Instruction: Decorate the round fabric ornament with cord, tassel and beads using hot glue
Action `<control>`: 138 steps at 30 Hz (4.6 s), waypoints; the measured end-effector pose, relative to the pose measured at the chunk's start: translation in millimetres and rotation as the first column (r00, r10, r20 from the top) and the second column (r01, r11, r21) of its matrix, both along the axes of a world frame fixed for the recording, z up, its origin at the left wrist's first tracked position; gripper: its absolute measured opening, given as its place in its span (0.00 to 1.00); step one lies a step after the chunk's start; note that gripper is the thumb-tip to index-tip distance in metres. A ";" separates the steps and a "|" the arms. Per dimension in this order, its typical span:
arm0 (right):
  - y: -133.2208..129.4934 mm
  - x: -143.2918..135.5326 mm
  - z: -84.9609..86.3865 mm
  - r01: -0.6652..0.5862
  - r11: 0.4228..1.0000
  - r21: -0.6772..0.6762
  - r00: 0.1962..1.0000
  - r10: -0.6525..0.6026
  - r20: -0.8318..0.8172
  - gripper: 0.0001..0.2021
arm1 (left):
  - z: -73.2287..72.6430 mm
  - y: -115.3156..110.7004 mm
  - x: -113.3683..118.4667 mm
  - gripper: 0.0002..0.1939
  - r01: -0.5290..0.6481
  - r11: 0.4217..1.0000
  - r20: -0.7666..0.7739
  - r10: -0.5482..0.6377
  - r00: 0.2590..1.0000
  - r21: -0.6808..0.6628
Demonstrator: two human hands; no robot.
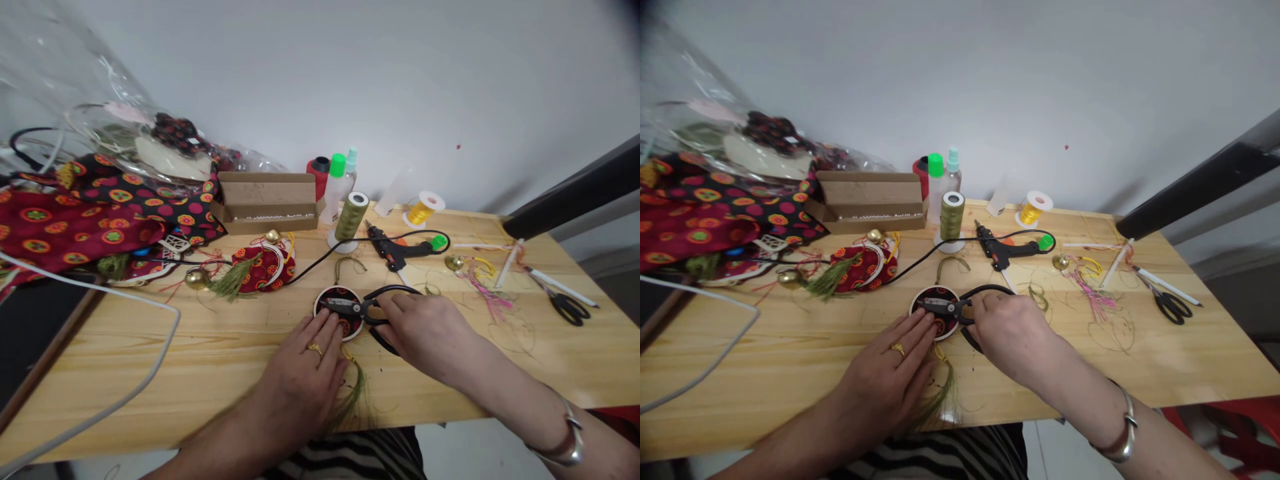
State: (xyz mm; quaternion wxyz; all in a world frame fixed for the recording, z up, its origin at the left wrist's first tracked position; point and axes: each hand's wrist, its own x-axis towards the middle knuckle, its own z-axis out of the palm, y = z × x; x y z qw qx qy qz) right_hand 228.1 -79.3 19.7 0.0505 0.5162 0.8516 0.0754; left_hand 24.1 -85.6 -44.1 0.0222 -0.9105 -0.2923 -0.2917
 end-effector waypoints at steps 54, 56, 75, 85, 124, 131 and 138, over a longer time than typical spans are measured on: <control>20.1 8.9 9.7 0.117 0.984 -0.135 0.992 -0.110 0.062 0.07 | 6.1 -3.3 0.9 0.18 -0.028 0.999 -0.014 0.027 1.000 -0.046; 19.6 9.2 8.7 0.127 0.981 -0.150 0.992 -0.121 0.047 0.06 | 5.8 -3.4 1.1 0.17 -0.027 0.999 -0.013 0.027 1.000 -0.041; 1.9 15.9 1.2 0.212 0.964 -0.162 0.974 -0.221 -0.041 0.07 | 5.5 -3.0 -0.8 0.18 -0.039 0.990 -0.003 0.039 0.999 -0.132; 3.5 14.7 2.8 0.206 0.964 -0.169 0.976 -0.214 -0.028 0.08 | 4.6 -3.6 -0.6 0.20 -0.073 0.981 -0.041 0.067 0.997 -0.179; 5.3 -45.1 -13.8 0.186 0.970 -0.158 0.848 -0.240 -0.472 0.26 | 17.9 47.1 -11.6 0.15 -0.282 0.853 0.043 0.334 0.942 -0.440; 4.8 -48.3 -24.1 0.187 0.963 -0.195 0.827 -0.261 -0.497 0.29 | 17.6 50.4 -10.2 0.14 -0.241 0.809 0.046 0.313 0.949 -0.537; 2.8 -50.0 -24.8 0.206 0.950 -0.235 0.803 -0.301 -0.515 0.26 | 21.9 52.7 -8.5 0.14 -0.153 0.717 0.119 0.313 0.942 -0.680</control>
